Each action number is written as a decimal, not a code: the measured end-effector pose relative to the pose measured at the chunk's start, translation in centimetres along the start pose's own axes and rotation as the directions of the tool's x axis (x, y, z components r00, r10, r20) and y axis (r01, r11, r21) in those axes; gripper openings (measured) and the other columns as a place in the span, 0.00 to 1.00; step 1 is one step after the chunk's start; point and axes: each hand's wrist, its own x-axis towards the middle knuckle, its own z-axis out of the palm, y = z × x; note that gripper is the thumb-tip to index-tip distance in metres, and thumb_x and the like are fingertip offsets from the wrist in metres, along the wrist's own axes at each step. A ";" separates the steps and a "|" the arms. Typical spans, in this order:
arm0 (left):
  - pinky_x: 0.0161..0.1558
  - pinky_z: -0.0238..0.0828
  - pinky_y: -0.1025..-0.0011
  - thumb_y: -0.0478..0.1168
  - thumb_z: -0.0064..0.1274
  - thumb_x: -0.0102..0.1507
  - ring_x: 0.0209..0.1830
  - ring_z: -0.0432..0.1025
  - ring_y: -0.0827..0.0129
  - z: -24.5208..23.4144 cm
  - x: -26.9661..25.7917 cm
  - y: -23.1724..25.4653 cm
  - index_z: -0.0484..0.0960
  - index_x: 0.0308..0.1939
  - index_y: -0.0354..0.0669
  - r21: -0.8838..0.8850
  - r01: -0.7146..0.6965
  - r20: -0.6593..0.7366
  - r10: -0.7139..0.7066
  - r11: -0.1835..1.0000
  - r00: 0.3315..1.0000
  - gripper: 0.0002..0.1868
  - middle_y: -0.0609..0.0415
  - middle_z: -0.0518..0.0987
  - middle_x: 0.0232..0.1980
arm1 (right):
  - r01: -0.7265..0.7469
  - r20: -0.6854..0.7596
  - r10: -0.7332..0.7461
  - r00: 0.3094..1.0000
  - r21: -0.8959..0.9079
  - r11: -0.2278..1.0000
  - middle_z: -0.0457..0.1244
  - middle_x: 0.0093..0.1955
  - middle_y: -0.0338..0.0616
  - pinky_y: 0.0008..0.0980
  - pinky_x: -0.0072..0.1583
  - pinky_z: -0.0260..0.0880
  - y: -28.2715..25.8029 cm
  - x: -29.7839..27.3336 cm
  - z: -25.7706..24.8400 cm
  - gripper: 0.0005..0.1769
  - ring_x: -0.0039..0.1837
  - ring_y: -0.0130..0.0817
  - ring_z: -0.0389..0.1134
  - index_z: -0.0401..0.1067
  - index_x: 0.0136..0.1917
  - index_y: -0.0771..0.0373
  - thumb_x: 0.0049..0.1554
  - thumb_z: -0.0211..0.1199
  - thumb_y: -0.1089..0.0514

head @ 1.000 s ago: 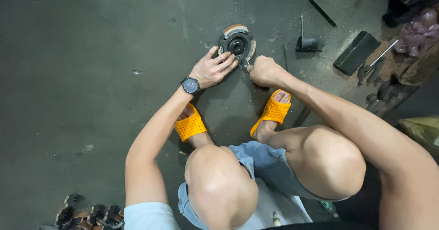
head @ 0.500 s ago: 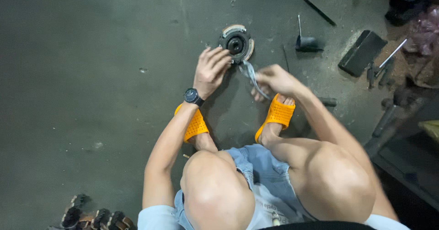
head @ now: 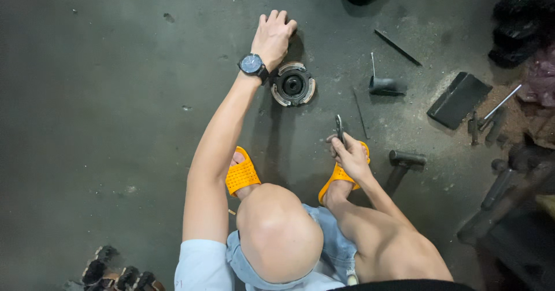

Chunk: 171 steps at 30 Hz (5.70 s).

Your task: The person, sitting on the floor, uses pliers to remove a circlip and other internal components from a motorcycle clutch assembly, handling small metal pieces and a spring.

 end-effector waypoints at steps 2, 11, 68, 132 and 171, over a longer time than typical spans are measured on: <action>0.36 0.60 0.57 0.28 0.44 0.55 0.38 0.64 0.52 -1.0 0.0 0.4 0.76 0.36 0.43 -0.016 0.005 0.025 -0.005 1.000 1.000 0.10 0.47 0.71 0.38 | -0.007 0.004 0.006 1.000 0.022 1.000 0.53 0.30 0.36 0.20 0.30 0.50 -0.7 0.3 0.5 0.12 0.28 0.21 0.51 0.68 0.47 0.64 0.64 0.49 0.55; 0.38 0.75 0.78 0.31 0.61 0.56 0.33 0.76 0.75 -9.1 -5.5 6.6 0.84 0.36 0.45 -0.957 0.104 -0.076 -0.577 0.272 0.813 0.06 0.53 0.82 0.34 | 0.282 0.056 -0.295 0.954 -0.500 0.818 0.65 0.36 0.52 0.40 0.41 0.65 -5.6 3.0 2.1 0.20 0.39 0.46 0.67 0.70 0.41 0.65 0.65 0.45 0.51; 0.61 0.58 0.44 0.82 0.42 0.52 0.66 0.61 0.48 -5.1 -9.4 11.2 0.49 0.71 0.35 0.111 0.485 0.096 -0.495 0.867 0.863 0.63 0.35 0.63 0.68 | 0.146 -0.138 -0.114 0.984 0.254 0.956 0.51 0.30 0.32 0.19 0.28 0.47 -1.8 2.2 -0.6 0.04 0.27 0.19 0.48 0.65 0.47 0.61 0.63 0.49 0.62; 0.38 0.78 0.69 0.40 0.59 0.60 0.33 0.79 0.63 -0.5 -10.8 13.3 0.72 0.40 0.33 -0.706 0.288 0.703 -0.590 -0.647 0.398 0.15 0.47 0.79 0.34 | 0.254 0.179 -0.185 0.966 -0.560 0.788 0.60 0.33 0.55 0.47 0.40 0.63 -4.0 7.2 3.1 0.18 0.38 0.51 0.66 0.67 0.44 0.70 0.66 0.44 0.54; 0.29 0.62 0.77 0.31 0.52 0.54 0.24 0.62 0.78 -9.7 -8.6 5.8 0.72 0.28 0.45 -0.820 0.288 -0.019 -0.525 0.495 0.851 0.05 0.62 0.72 0.25 | 0.166 -0.079 -0.250 0.965 -0.556 0.815 0.58 0.29 0.51 0.46 0.41 0.52 1.6 9.2 4.9 0.18 0.34 0.57 0.55 0.53 0.35 0.62 0.63 0.52 0.54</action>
